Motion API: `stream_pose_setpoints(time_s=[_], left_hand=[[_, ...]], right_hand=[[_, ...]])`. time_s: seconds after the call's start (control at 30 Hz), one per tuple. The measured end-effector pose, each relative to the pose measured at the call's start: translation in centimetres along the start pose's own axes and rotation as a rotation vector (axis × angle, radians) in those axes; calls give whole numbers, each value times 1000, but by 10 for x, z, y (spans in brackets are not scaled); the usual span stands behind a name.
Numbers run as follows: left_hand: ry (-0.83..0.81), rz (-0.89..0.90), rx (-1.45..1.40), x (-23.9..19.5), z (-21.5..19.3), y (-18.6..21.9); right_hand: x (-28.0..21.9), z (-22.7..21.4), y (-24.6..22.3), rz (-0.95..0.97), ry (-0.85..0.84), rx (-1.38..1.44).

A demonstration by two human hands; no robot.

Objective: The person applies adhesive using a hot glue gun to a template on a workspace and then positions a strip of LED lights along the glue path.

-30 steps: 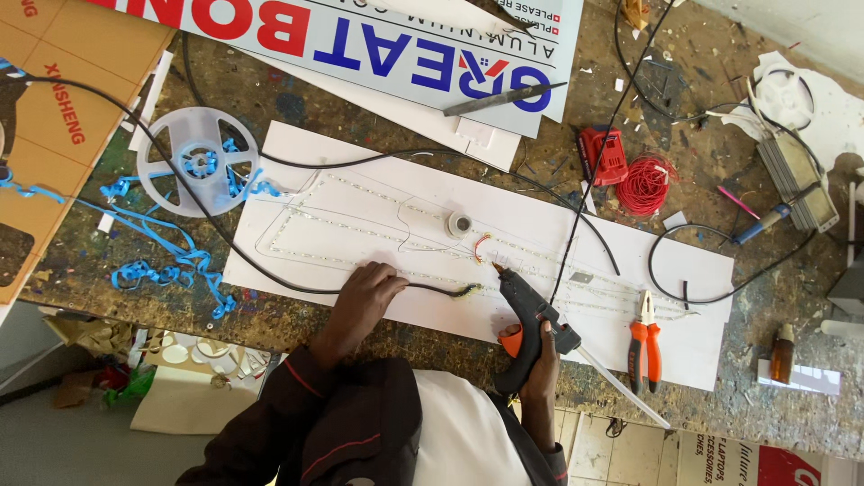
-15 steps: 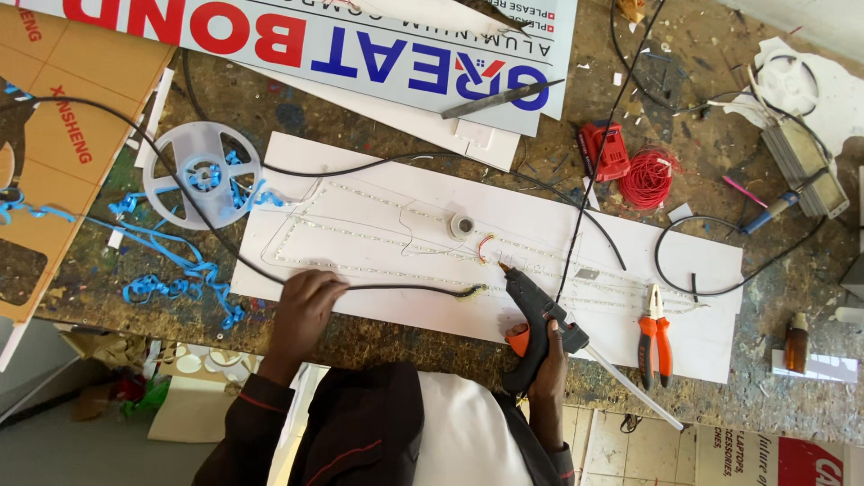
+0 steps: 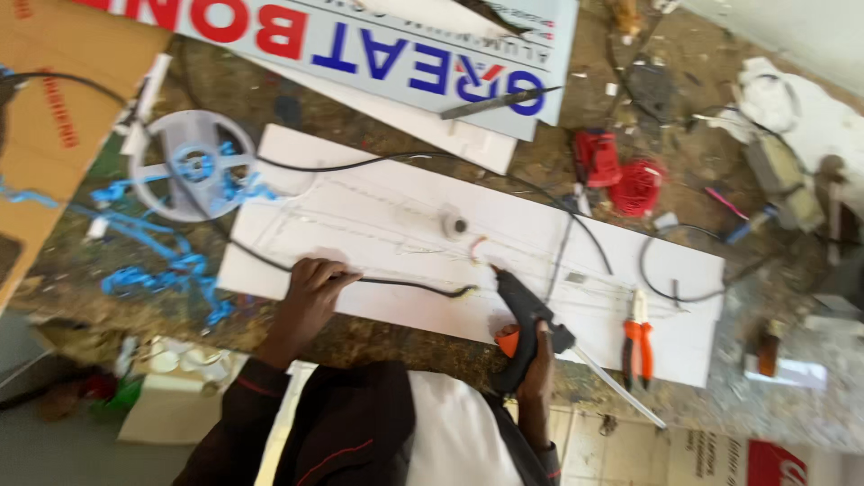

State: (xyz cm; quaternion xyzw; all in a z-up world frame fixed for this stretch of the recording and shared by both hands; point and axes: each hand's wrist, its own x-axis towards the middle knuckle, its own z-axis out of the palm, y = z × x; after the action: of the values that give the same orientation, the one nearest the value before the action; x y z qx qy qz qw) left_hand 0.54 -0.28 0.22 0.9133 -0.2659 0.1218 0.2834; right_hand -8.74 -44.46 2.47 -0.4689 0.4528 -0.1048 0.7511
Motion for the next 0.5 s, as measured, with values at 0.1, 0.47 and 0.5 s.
stream_pose_setpoints(time_s=[0.1,0.47,0.5], left_hand=[[-25,82,-95,22,-4,9],[-39,-29,56,4,19,-3],[-35,-37,67,3,16,-2]], right_hand=[[24,-28,10,35,60,32],[19,-40,19,-20,28,26],[29,-55,31,-15,16,24]])
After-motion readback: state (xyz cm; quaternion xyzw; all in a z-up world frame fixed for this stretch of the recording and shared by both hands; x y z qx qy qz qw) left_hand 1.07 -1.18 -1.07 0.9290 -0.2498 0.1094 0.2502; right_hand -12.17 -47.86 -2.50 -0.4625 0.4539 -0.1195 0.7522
